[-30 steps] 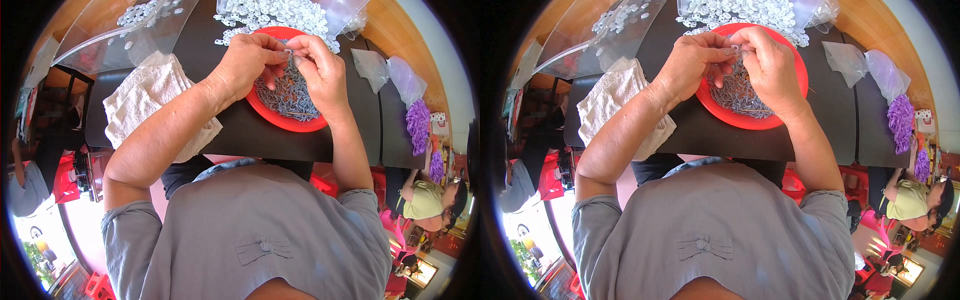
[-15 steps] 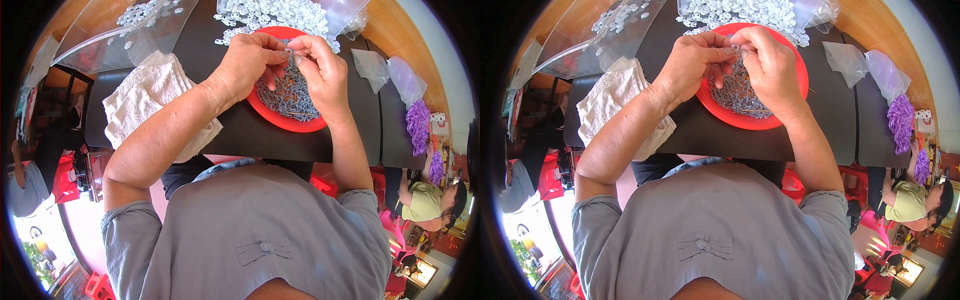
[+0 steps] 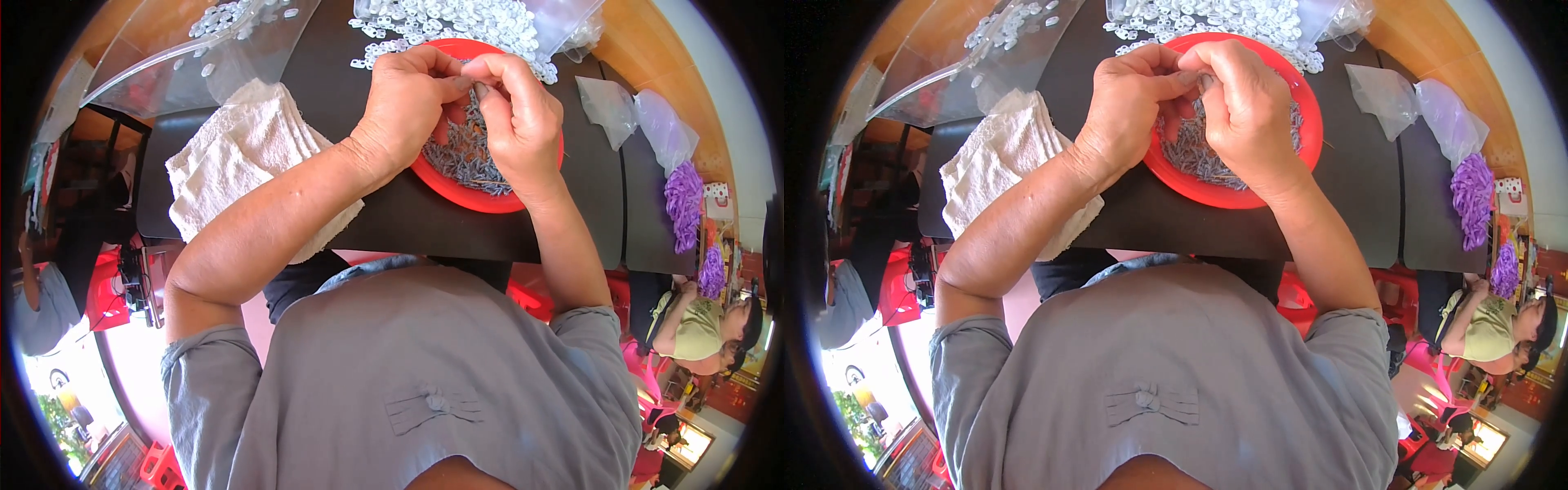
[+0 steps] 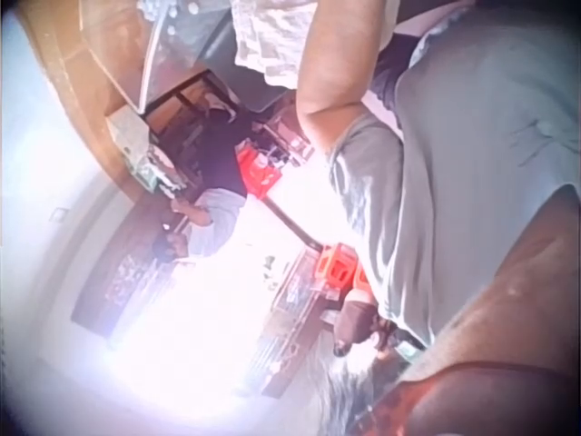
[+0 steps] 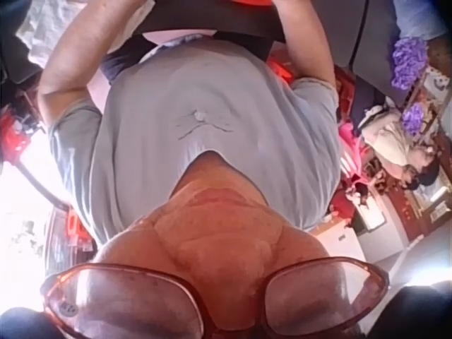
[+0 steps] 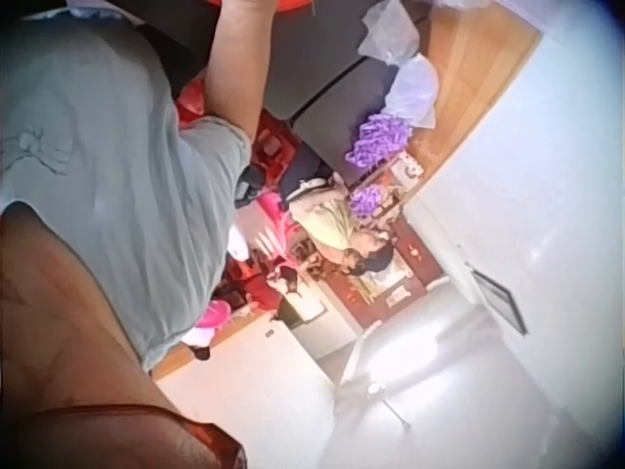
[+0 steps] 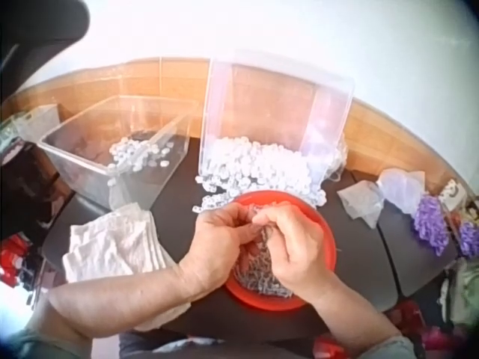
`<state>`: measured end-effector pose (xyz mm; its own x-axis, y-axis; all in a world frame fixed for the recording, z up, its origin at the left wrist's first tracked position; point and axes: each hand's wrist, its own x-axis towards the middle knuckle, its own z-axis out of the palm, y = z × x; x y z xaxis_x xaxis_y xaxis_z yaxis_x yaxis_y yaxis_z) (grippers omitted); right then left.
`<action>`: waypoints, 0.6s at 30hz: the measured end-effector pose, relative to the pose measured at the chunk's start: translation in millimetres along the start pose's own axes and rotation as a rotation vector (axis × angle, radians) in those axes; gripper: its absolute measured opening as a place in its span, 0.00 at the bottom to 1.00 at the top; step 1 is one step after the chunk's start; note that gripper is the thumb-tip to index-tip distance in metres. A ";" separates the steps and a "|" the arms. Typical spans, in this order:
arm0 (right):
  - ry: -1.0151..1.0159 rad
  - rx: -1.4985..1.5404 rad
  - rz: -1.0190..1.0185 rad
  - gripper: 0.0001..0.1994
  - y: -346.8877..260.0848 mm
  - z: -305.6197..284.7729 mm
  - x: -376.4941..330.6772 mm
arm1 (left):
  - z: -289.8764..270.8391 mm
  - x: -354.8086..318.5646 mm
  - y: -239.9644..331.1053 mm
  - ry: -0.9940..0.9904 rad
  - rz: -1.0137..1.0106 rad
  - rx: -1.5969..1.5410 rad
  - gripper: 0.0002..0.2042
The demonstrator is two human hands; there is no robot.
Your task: Assembling small white plastic components onto greyish-blue plastic chain links.
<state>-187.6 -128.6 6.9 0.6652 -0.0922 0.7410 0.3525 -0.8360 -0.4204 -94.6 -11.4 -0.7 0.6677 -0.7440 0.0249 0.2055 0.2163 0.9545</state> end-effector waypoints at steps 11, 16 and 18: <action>-0.018 0.020 0.191 0.10 3.9 -9.4 -1.4 | -7.7 5.3 0.0 -0.015 -0.080 -0.098 0.05; -0.086 -0.145 0.164 0.07 6.1 -7.1 -3.1 | -7.3 5.1 0.1 -0.008 -0.081 -0.094 0.06; -0.086 -0.174 0.146 0.06 7.3 -6.4 -3.0 | -7.6 5.7 -1.6 -0.012 -0.081 -0.093 0.06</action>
<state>-191.3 -137.8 4.9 0.7572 -0.1787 0.6282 0.1344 -0.8986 -0.4177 -85.6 -11.2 -4.4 0.6380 -0.7686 -0.0470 0.3243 0.2129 0.9217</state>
